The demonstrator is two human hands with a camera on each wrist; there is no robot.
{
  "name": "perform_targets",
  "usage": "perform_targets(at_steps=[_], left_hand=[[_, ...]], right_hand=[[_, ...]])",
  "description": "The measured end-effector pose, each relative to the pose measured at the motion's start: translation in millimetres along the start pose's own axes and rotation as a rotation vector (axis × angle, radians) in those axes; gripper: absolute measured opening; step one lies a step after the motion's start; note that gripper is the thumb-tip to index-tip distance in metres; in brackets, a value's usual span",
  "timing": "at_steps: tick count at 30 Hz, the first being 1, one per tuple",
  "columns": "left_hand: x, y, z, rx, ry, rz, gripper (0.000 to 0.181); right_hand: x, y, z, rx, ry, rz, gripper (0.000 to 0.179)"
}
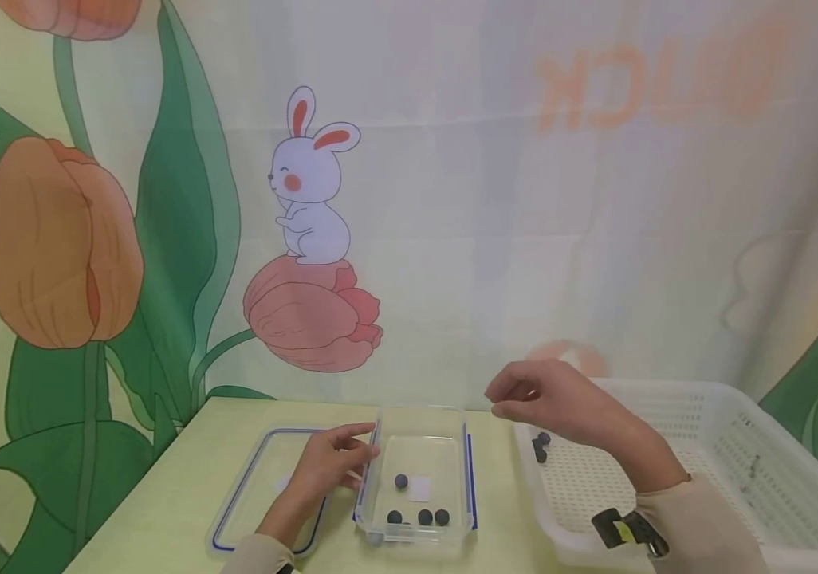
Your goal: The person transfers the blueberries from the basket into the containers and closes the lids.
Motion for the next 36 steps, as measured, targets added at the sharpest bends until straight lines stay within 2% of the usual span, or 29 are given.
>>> perform_targets(at_steps=[6,11,14,21,30,36], left_hand=[[0.6,-0.3,0.3,-0.003,0.002,-0.003,0.05],[-0.2,0.2,1.0,-0.001,0.006,-0.005,0.049],[0.0,-0.3,1.4,-0.002,0.009,-0.012,0.048],[2.0,-1.0,0.9,0.002,0.011,-0.029,0.047],[0.6,-1.5,1.1,0.016,0.016,-0.028,0.048],[1.1,-2.8,0.4,0.023,0.02,-0.031,0.047]], right_hand=[[2.3,29.4,-20.3,-0.061,0.061,-0.035,0.011],[3.9,56.5,-25.4,-0.08,0.078,0.019,0.013],[4.4,73.7,-24.8,-0.052,0.067,0.06,0.016],[4.3,114.2,-15.7,0.057,0.015,0.124,0.016],[-0.5,156.8,-3.5,0.115,-0.084,0.21,0.017],[-1.2,172.5,4.0,0.161,-0.161,0.186,0.017]])
Point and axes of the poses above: each hand's wrist, its own x-axis towards the middle knuckle, its own z-axis out of the palm, y = z × x, the point moved 6 cm from there along x, towards the middle knuckle, and after that the axes turned 1 degree about x, right-handed, at the moved point
